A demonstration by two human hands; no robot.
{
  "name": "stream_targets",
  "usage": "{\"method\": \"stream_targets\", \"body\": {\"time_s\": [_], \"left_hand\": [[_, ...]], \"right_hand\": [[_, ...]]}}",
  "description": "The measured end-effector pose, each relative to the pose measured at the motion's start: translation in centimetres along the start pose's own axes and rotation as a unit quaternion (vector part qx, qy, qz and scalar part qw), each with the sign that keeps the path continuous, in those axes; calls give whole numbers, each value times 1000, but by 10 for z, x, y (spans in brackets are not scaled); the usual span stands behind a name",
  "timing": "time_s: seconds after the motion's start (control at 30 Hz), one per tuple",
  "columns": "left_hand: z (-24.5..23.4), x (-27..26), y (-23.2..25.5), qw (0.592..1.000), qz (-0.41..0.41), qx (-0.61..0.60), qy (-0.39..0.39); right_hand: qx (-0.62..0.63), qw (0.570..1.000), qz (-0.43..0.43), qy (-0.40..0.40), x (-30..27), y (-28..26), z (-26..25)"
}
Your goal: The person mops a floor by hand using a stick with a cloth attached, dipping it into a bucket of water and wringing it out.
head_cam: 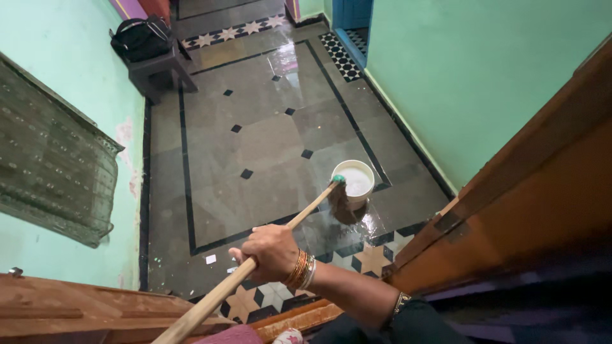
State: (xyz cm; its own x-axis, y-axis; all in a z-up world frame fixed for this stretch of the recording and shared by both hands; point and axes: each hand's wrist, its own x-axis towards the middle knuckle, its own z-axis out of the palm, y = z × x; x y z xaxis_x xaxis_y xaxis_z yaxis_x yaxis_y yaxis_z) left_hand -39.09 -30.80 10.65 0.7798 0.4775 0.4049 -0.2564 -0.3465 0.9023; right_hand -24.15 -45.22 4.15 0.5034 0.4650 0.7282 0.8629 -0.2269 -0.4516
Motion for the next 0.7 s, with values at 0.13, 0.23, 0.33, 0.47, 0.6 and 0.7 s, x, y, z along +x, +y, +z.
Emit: {"method": "stream_targets", "body": {"time_s": [0.13, 0.23, 0.33, 0.47, 0.6, 0.7], "left_hand": [[4, -12, -4, 999, -3, 12, 49], [-6, -32, -5, 997, 0, 16, 72], [-1, -39, -6, 997, 20, 20, 67], [52, -1, -15, 998, 51, 8, -41], [134, 4, -35, 978, 31, -47, -199], [176, -4, -53, 970, 16, -67, -232]], "right_hand": [[4, 999, -33, 15, 4, -1, -14], [-46, 999, -12, 16, -3, 22, -8], [-103, 993, 60, -6, -17, 72, 6], [-165, 975, 150, -4, -59, 147, 22], [-145, 953, 261, -57, -120, 205, 26], [-144, 935, 309, -98, -160, 240, 29]]}}
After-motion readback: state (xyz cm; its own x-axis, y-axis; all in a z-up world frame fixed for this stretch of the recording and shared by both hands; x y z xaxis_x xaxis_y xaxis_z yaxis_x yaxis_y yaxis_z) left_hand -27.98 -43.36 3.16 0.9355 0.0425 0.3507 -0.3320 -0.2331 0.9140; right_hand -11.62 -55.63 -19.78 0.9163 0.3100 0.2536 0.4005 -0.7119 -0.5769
